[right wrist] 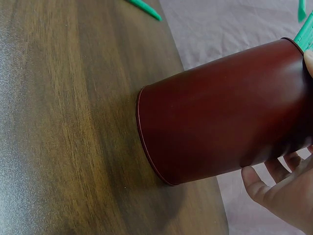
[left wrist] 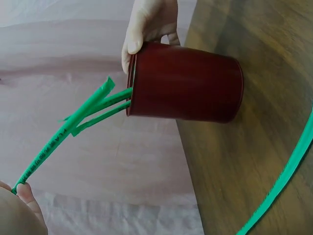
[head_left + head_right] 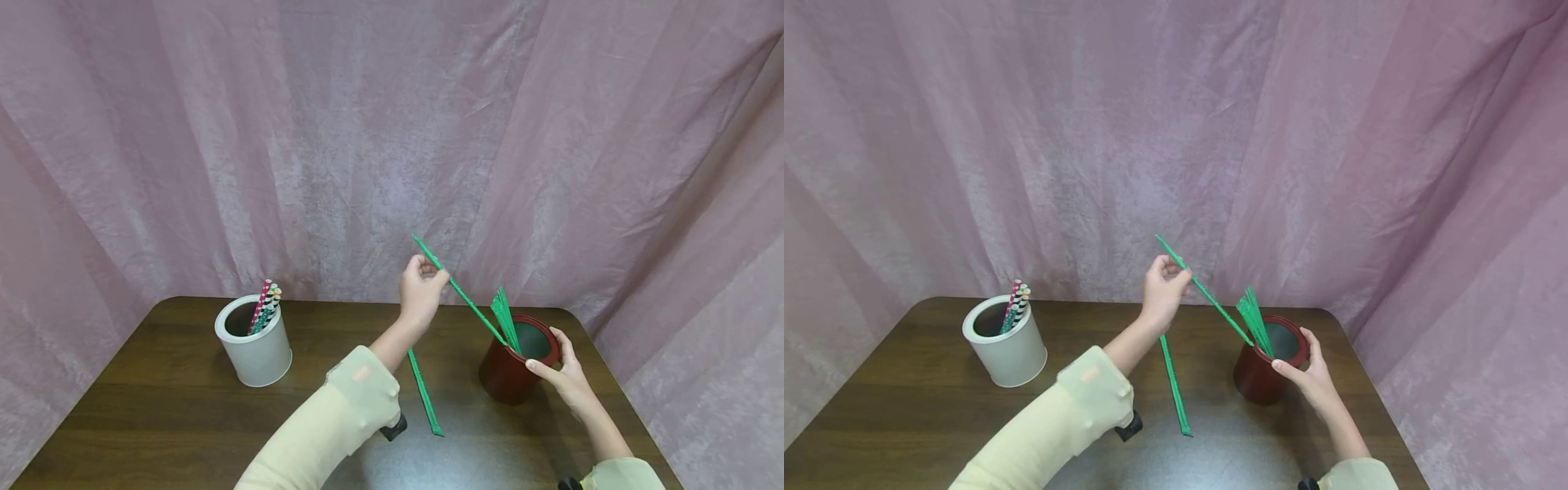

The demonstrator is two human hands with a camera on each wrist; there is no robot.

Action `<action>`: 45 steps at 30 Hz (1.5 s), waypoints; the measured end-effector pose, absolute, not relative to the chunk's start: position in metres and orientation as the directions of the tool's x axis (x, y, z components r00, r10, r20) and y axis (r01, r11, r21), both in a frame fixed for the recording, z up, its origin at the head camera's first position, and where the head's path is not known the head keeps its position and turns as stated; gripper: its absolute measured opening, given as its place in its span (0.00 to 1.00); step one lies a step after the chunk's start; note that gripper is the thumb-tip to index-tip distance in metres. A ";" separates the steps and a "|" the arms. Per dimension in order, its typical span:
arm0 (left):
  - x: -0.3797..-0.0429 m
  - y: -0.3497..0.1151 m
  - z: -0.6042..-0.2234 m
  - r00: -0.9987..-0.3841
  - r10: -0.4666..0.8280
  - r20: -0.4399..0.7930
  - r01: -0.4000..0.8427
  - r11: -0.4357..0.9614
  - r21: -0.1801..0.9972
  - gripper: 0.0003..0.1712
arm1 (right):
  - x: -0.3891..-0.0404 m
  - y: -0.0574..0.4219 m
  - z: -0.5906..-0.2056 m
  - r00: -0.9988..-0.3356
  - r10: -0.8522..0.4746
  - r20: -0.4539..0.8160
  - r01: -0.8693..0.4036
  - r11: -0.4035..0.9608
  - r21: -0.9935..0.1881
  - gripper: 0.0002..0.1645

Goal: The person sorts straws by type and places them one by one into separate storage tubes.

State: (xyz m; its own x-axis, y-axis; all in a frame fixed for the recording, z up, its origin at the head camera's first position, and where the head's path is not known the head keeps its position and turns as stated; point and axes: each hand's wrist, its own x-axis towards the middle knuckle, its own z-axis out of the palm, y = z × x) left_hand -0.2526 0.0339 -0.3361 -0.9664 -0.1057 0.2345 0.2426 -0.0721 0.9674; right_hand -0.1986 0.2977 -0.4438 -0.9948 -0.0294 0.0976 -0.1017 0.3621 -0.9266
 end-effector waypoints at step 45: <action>-0.232 0.100 -0.381 -0.983 -0.032 0.179 0.158 0.337 0.928 0.08 | -0.198 0.298 -0.443 -0.994 -0.022 0.107 -0.108 0.336 -0.936 0.49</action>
